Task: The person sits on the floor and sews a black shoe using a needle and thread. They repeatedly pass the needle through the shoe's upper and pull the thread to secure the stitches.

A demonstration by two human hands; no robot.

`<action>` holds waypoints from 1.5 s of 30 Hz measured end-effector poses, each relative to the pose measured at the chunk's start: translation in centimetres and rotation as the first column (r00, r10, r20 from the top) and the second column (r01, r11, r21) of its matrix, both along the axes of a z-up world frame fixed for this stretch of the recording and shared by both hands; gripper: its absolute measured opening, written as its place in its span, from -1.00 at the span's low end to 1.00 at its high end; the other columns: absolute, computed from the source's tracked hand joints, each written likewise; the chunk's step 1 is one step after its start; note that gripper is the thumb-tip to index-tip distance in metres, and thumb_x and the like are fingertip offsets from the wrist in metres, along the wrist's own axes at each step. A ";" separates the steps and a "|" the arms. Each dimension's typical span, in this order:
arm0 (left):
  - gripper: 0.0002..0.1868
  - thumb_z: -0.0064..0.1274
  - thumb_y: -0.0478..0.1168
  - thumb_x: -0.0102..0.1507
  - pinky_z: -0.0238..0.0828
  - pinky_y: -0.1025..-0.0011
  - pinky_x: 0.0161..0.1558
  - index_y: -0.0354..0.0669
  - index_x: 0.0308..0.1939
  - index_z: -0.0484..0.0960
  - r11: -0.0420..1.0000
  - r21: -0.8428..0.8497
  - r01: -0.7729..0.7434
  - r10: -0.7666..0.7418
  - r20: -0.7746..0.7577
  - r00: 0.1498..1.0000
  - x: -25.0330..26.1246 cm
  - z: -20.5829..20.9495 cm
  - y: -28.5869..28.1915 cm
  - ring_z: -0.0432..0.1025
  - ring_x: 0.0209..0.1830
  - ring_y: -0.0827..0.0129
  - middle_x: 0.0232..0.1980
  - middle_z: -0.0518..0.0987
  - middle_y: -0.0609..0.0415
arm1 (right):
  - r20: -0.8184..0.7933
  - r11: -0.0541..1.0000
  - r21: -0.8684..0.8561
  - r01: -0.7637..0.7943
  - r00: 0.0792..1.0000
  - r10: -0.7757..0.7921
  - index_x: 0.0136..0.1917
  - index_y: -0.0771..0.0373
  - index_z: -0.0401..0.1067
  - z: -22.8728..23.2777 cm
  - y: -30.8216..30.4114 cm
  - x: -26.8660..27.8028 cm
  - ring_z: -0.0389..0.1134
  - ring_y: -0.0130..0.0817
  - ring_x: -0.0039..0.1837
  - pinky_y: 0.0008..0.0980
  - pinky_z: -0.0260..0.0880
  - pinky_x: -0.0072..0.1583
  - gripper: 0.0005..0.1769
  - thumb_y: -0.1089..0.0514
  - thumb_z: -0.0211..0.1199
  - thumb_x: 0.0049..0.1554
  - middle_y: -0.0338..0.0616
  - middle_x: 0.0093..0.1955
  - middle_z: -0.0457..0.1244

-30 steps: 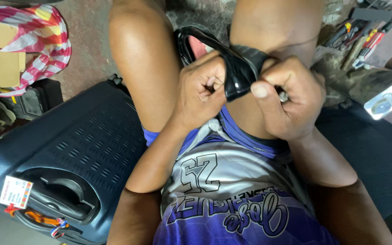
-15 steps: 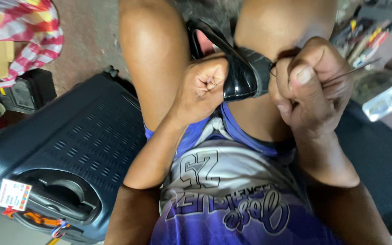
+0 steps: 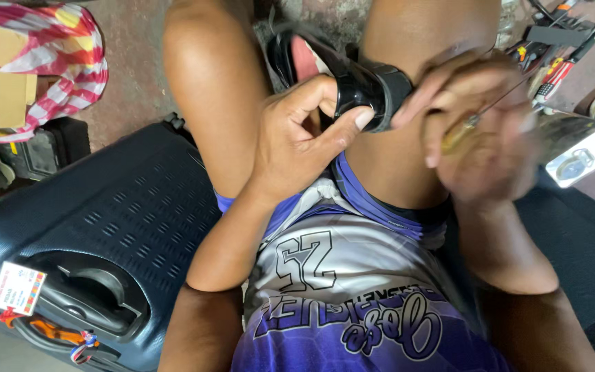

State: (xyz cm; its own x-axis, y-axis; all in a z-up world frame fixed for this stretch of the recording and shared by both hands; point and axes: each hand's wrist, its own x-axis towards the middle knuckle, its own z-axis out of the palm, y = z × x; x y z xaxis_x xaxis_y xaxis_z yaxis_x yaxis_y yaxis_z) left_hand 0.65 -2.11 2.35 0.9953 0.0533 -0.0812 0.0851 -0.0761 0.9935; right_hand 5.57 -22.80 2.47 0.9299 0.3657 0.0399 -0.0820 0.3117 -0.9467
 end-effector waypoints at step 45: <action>-0.67 0.38 -0.26 0.29 0.40 0.45 -0.38 -0.32 -0.24 0.46 0.968 0.241 0.072 -0.115 0.167 0.979 0.9 -0.1 -0.3 0.40 -0.43 0.35 -0.28 0.42 0.01 | 0.240 0.050 -0.951 0.307 0.623 0.745 -0.14 0.15 0.59 10.5 1.1 2.8 0.34 -0.28 -0.39 -0.32 0.25 -0.34 -0.95 0.25 0.32 0.15 -0.23 -0.37 0.29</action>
State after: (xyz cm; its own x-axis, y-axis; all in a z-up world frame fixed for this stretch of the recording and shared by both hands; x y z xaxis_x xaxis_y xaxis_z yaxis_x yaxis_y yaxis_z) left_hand 1.58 -2.41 2.24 0.9938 -0.0443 0.1016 -0.1103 -0.3057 0.9457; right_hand 8.36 -21.65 12.98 0.6625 0.7373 -0.1324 0.7260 -0.6755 -0.1293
